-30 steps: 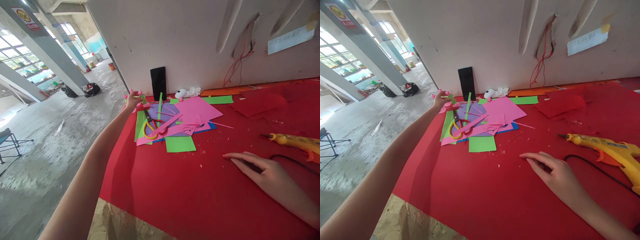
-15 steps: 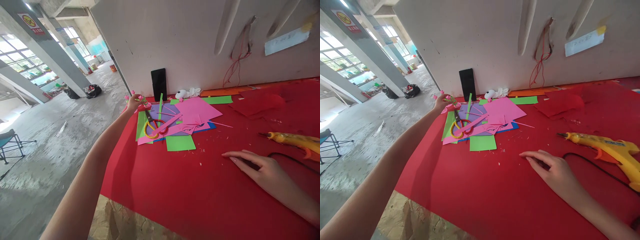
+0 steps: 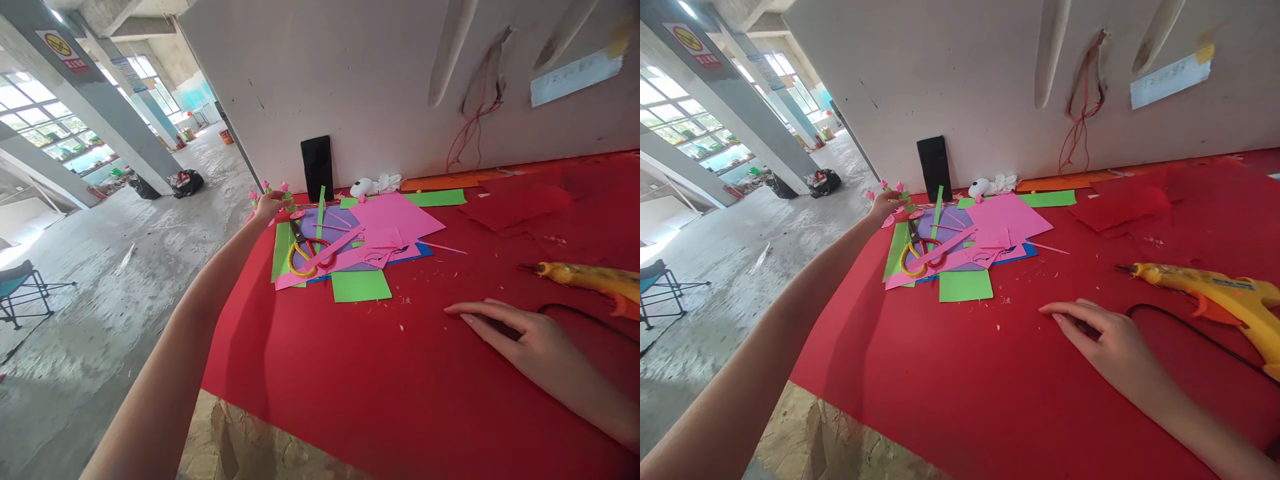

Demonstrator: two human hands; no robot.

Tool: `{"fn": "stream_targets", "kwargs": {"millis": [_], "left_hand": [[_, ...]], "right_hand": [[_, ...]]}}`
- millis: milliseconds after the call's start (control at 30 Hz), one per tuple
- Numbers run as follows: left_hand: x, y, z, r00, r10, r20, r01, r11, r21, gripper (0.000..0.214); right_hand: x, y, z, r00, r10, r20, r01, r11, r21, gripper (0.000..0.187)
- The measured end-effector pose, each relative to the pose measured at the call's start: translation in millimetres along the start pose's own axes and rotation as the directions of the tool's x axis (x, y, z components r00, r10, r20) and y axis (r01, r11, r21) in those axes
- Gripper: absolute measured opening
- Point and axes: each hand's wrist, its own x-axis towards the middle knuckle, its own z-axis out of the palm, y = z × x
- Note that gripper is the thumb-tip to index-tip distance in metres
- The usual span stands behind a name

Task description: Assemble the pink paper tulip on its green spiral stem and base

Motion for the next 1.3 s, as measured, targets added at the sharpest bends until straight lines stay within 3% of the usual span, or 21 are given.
{"fn": "stream_targets", "kwargs": {"millis": [167,333,500,633,700,800,933,1000,1100,1300], "left_hand": [[-1.4,1.5,2.3,1.000,-0.013,0.009,0.013,0.998,-0.068,0.031],[-8.8,14.1,1.8,0.999,-0.006,-0.034,-0.001,0.978,-0.211,0.025],[-30.8,46.0,-1.0,0.999,0.040,-0.008,-0.039,0.904,-0.426,0.012],[-73.8,80.3,6.3,0.985,0.148,0.093,-0.069,0.816,-0.574,0.015],[-104.3,97.8,11.9,0.961,0.224,0.161,-0.077,0.780,-0.621,0.020],[-151.0,121.7,17.3,0.866,0.453,0.214,-0.176,0.675,-0.716,0.027],[-192.8,146.2,17.0,0.763,0.594,0.255,-0.260,0.644,-0.720,0.030],[-202.7,154.6,16.1,0.735,0.633,0.245,-0.282,0.613,-0.738,0.030],[-209.3,161.7,17.4,0.699,0.682,0.215,-0.319,0.567,-0.760,0.025],[-214.1,159.7,27.1,0.693,0.707,0.145,-0.359,0.512,-0.781,0.039]], "right_hand": [[-0.4,-0.9,-1.8,1.000,-0.010,0.000,0.010,1.000,-0.022,0.036],[1.5,-5.0,-0.7,0.998,0.063,0.006,-0.063,0.998,0.012,0.041],[0.4,-11.9,-3.4,0.992,0.127,0.012,-0.128,0.989,0.076,0.043],[-7.8,-32.0,-13.6,0.993,0.113,0.031,-0.116,0.987,0.111,0.049],[-11.4,-48.6,-17.7,0.996,0.089,0.018,-0.091,0.983,0.160,0.052],[-11.4,-75.6,-20.7,1.000,0.026,0.009,-0.027,0.940,0.339,0.050],[-7.2,-106.2,-23.9,0.986,-0.056,0.157,-0.051,0.798,0.601,0.043],[-7.8,-117.0,-25.7,0.976,-0.083,0.201,-0.075,0.739,0.669,0.037],[-12.4,-125.7,-26.9,0.981,-0.084,0.176,-0.079,0.656,0.751,0.024],[-21.9,-129.4,-29.3,0.972,-0.010,0.236,-0.201,0.489,0.849,0.015]]}}
